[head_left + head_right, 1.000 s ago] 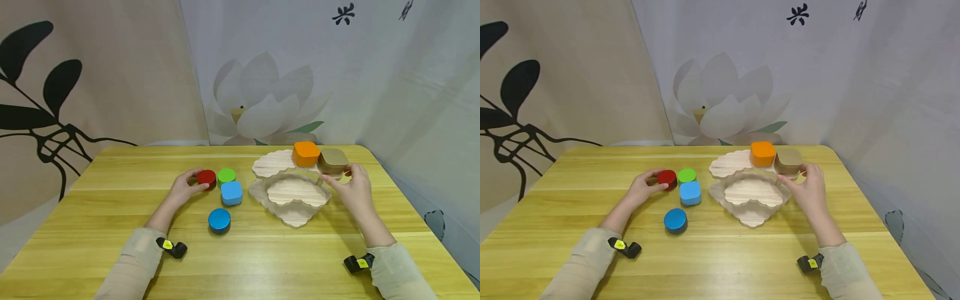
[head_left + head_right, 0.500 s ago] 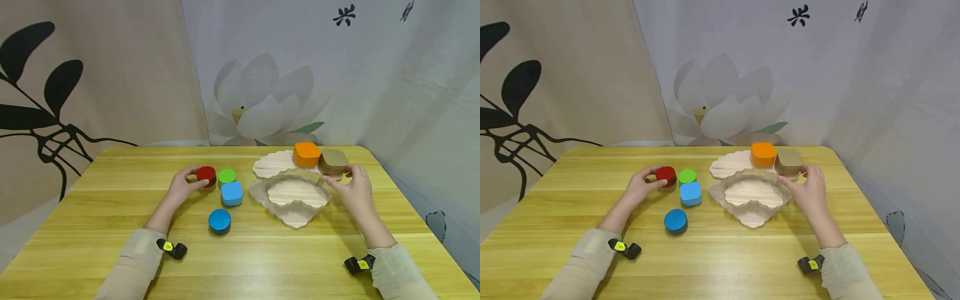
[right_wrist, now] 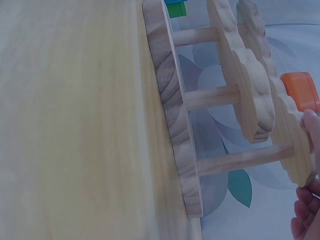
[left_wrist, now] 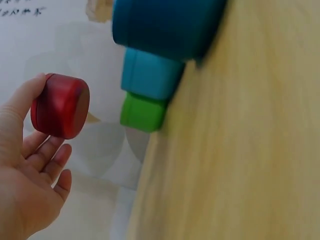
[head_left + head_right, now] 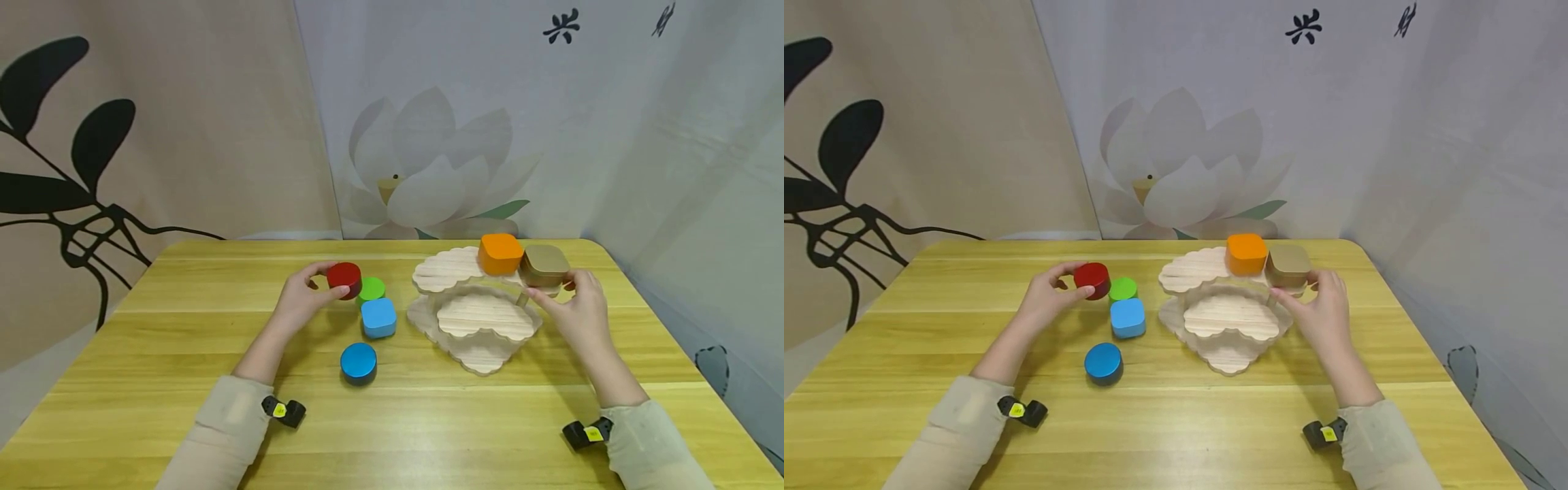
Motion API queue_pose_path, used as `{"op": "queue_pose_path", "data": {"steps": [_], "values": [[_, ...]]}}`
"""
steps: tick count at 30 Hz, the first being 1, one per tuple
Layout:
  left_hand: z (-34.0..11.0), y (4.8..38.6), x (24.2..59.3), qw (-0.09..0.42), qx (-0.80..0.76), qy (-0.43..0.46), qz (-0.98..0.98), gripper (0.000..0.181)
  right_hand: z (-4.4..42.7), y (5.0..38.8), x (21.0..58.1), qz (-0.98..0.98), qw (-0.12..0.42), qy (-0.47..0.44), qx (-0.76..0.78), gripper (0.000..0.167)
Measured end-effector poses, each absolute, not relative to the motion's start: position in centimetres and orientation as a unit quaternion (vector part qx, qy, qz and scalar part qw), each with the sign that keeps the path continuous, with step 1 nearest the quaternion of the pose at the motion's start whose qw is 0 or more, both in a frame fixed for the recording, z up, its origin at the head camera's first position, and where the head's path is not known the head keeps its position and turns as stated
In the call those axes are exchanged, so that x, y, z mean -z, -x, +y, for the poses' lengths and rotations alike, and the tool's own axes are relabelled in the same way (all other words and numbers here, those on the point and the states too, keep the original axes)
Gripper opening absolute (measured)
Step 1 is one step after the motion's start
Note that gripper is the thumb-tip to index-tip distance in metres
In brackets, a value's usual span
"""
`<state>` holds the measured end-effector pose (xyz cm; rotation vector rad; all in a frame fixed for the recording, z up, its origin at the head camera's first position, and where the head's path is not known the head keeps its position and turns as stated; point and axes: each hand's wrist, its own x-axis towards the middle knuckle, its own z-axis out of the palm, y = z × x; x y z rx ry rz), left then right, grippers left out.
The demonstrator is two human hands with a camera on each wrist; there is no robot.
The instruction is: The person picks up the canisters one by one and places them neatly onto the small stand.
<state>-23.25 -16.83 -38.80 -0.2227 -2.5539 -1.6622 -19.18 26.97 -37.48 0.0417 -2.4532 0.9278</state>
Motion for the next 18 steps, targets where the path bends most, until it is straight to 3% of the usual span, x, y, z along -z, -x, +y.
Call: {"op": "queue_pose_path", "data": {"steps": [18], "values": [[-12.7, 21.8, 33.1, 0.061, 0.543, 0.114, -0.83, 0.057, 26.9, 19.2, 37.4, -0.904, 0.257, -0.013, -0.34, 0.051]]}}
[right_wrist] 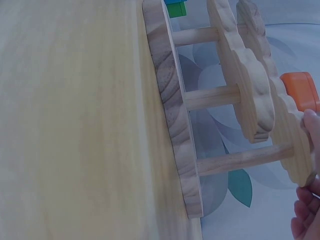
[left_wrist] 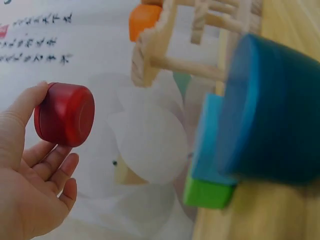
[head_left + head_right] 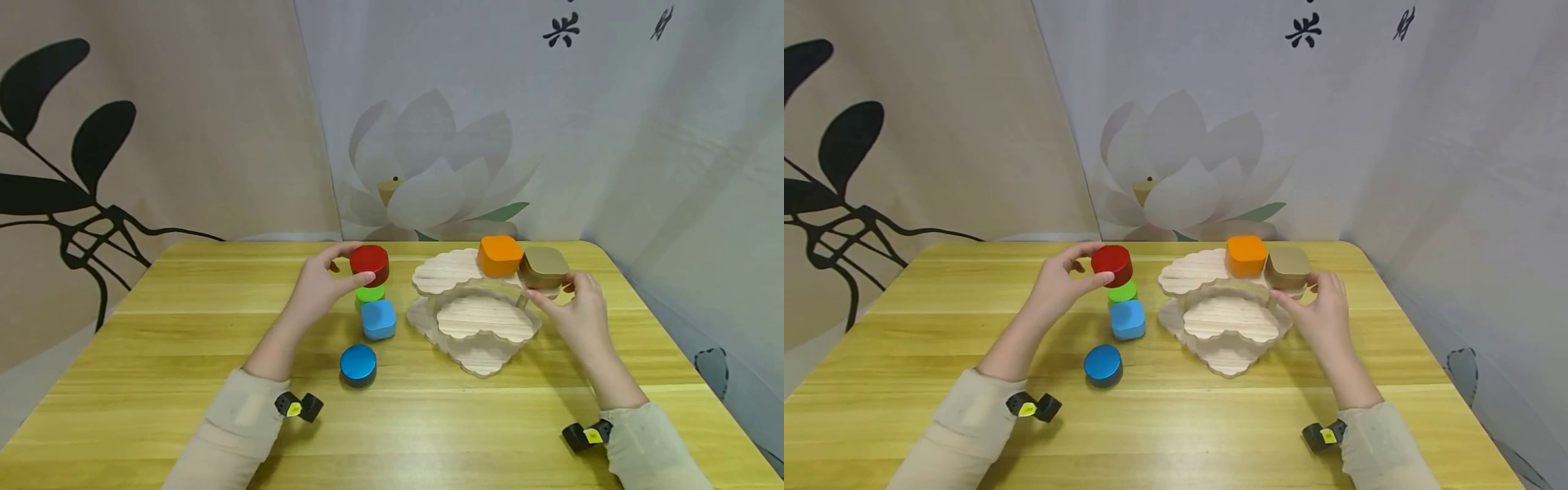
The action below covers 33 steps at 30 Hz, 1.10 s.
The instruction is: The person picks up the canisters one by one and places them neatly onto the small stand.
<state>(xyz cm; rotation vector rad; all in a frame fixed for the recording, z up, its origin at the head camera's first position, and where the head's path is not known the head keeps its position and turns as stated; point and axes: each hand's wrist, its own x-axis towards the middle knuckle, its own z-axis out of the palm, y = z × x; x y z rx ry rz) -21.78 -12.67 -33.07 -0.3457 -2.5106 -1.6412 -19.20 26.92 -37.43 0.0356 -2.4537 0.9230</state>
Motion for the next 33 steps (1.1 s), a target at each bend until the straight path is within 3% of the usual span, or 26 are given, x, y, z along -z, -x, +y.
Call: {"op": "queue_pose_path", "data": {"steps": [19, 33], "values": [[-6.6, 21.9, 28.8, 0.057, 0.554, 0.183, -0.81, 0.051, 26.9, 19.1, 37.3, -0.904, 0.251, -0.011, -0.346, 0.051], [-2.7, 23.4, 28.7, 0.034, 0.578, 0.185, -0.794, 0.052, 26.8, 19.0, 37.2, -0.902, 0.246, -0.011, -0.354, 0.052]]}}
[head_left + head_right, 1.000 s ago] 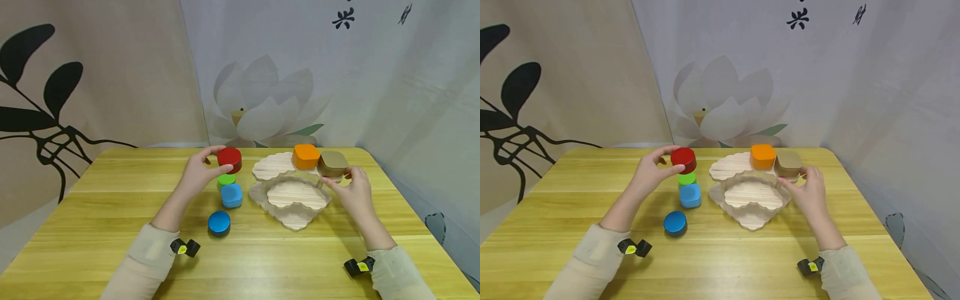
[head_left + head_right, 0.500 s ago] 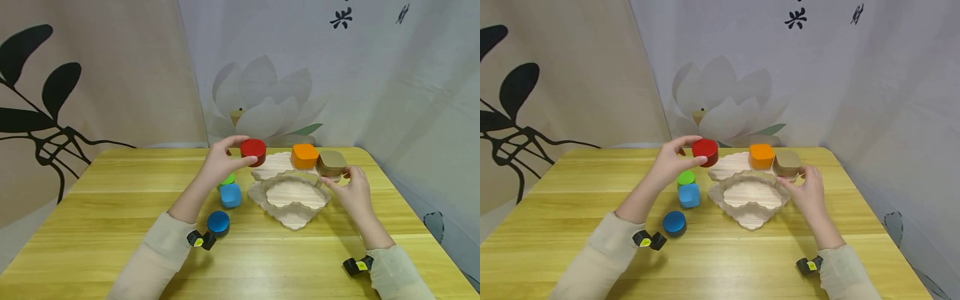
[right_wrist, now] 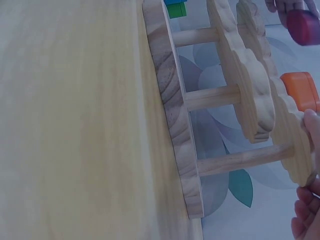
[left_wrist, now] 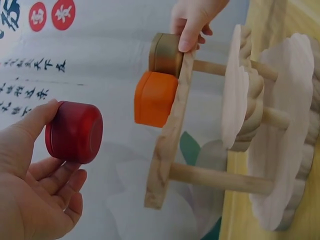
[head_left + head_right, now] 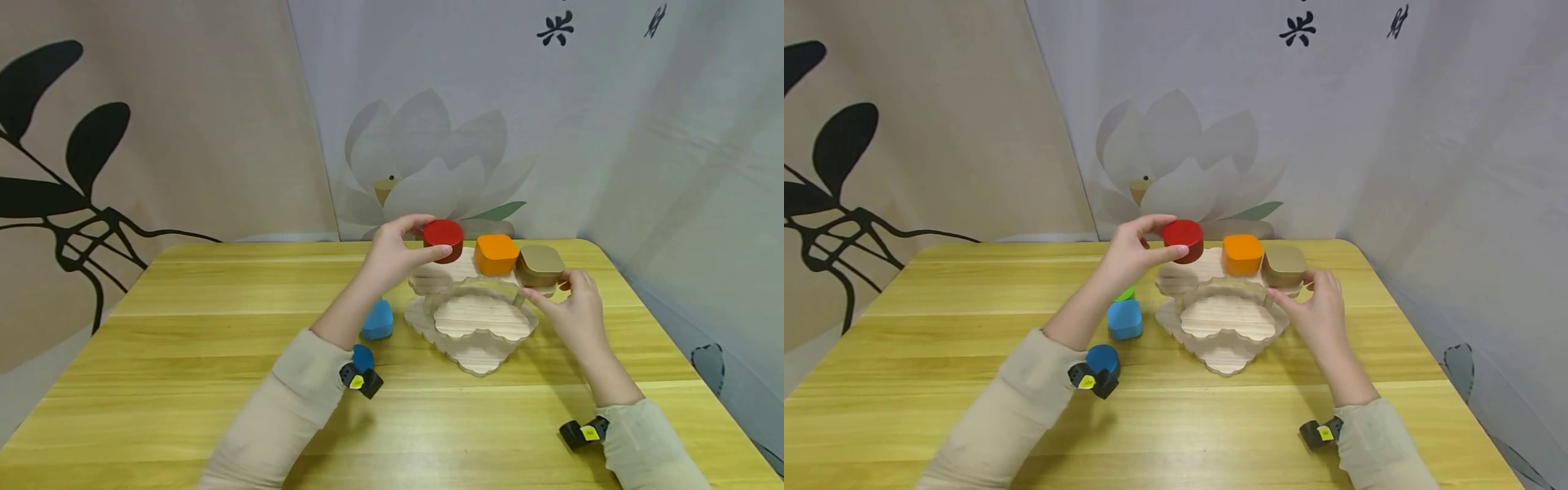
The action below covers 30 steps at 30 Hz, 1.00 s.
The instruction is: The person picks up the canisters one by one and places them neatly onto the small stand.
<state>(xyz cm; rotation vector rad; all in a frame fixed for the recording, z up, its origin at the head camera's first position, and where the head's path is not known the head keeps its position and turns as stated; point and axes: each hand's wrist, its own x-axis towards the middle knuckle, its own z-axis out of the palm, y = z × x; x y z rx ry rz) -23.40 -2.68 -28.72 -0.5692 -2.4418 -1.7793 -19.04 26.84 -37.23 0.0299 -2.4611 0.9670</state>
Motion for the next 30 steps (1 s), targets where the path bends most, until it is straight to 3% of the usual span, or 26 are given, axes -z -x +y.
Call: {"op": "queue_pose_path", "data": {"steps": [30], "values": [[0.8, 25.5, 31.4, -0.001, 0.569, 0.146, -0.809, 0.055, 27.0, 19.5, 37.2, -0.903, 0.247, -0.013, -0.351, 0.053]]}}
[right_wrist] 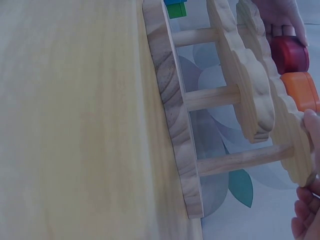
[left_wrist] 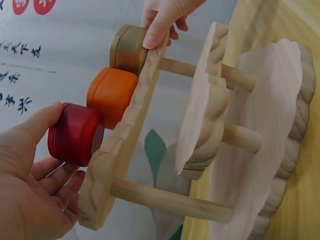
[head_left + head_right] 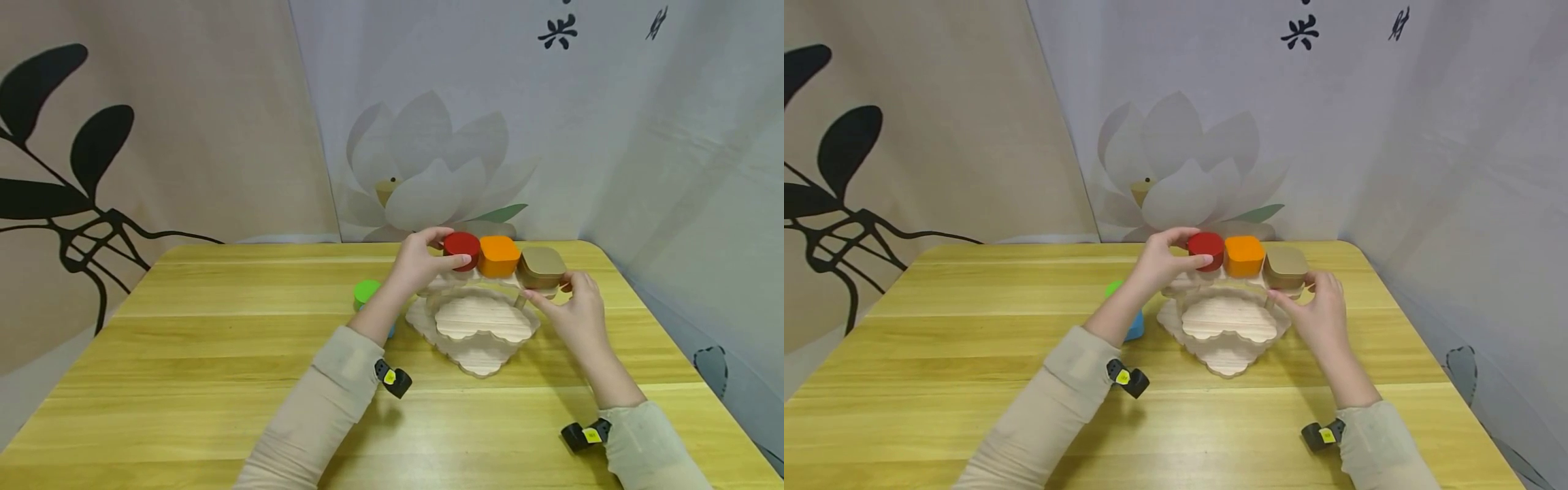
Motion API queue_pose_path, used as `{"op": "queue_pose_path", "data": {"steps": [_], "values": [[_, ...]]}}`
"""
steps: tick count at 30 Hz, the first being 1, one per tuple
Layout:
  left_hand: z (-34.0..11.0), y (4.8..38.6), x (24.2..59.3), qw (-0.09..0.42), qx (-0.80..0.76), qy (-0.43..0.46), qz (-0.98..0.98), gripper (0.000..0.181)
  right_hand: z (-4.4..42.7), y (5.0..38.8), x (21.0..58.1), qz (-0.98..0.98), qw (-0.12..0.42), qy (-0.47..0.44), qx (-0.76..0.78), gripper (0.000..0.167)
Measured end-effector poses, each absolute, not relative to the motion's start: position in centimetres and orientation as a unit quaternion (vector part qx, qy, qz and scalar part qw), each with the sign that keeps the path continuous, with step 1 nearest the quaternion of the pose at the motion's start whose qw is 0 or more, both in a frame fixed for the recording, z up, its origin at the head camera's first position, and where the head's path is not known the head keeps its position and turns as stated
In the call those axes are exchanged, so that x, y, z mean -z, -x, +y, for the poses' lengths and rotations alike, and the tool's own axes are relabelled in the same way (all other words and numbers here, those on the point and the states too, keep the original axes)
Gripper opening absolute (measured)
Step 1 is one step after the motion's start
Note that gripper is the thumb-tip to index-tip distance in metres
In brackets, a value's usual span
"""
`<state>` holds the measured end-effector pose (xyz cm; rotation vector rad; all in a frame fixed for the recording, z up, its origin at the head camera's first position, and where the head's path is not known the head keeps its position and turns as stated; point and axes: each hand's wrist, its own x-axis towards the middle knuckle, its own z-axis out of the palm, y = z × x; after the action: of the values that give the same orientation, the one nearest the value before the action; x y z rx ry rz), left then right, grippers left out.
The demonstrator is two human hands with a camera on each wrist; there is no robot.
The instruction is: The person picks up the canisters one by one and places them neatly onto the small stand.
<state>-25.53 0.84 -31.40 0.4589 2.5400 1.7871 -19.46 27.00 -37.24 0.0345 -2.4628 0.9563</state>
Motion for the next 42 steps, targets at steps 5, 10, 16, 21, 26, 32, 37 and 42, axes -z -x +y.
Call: {"op": "queue_pose_path", "data": {"steps": [5, 10, 16, 21, 26, 32, 37, 42], "values": [[1.0, 25.6, 31.8, 0.001, -0.568, -0.141, 0.811, 0.056, 27.0, 19.5, 37.2, -0.903, 0.247, -0.013, -0.351, 0.053], [1.0, 25.7, 32.1, 0.005, -0.563, -0.142, 0.814, 0.055, 27.0, 19.4, 37.2, -0.903, 0.252, -0.015, -0.347, 0.052], [1.0, 25.6, 32.4, 0.002, -0.558, -0.143, 0.818, 0.055, 26.8, 19.3, 37.2, -0.903, 0.254, -0.014, -0.346, 0.052], [0.8, 25.5, 32.5, 0.004, -0.553, -0.151, 0.819, 0.056, 26.8, 19.3, 37.1, -0.904, 0.252, -0.014, -0.344, 0.053], [0.2, 25.5, 32.5, 0.013, -0.536, -0.165, 0.828, 0.06, 26.8, 19.3, 37.1, -0.904, 0.251, -0.012, -0.345, 0.052], [-1.4, 25.1, 32.0, -0.005, -0.525, -0.177, 0.832, 0.06, 26.9, 19.3, 37.1, -0.904, 0.25, -0.011, -0.346, 0.053], [-2.9, 24.2, 31.5, -0.025, -0.52, -0.173, 0.836, 0.06, 27.0, 19.3, 37.2, -0.904, 0.252, -0.013, -0.345, 0.052], [-4.7, 23.2, 31.4, -0.037, -0.524, -0.164, 0.835, 0.057, 26.9, 19.4, 37.3, -0.904, 0.249, -0.014, -0.348, 0.053]]}}
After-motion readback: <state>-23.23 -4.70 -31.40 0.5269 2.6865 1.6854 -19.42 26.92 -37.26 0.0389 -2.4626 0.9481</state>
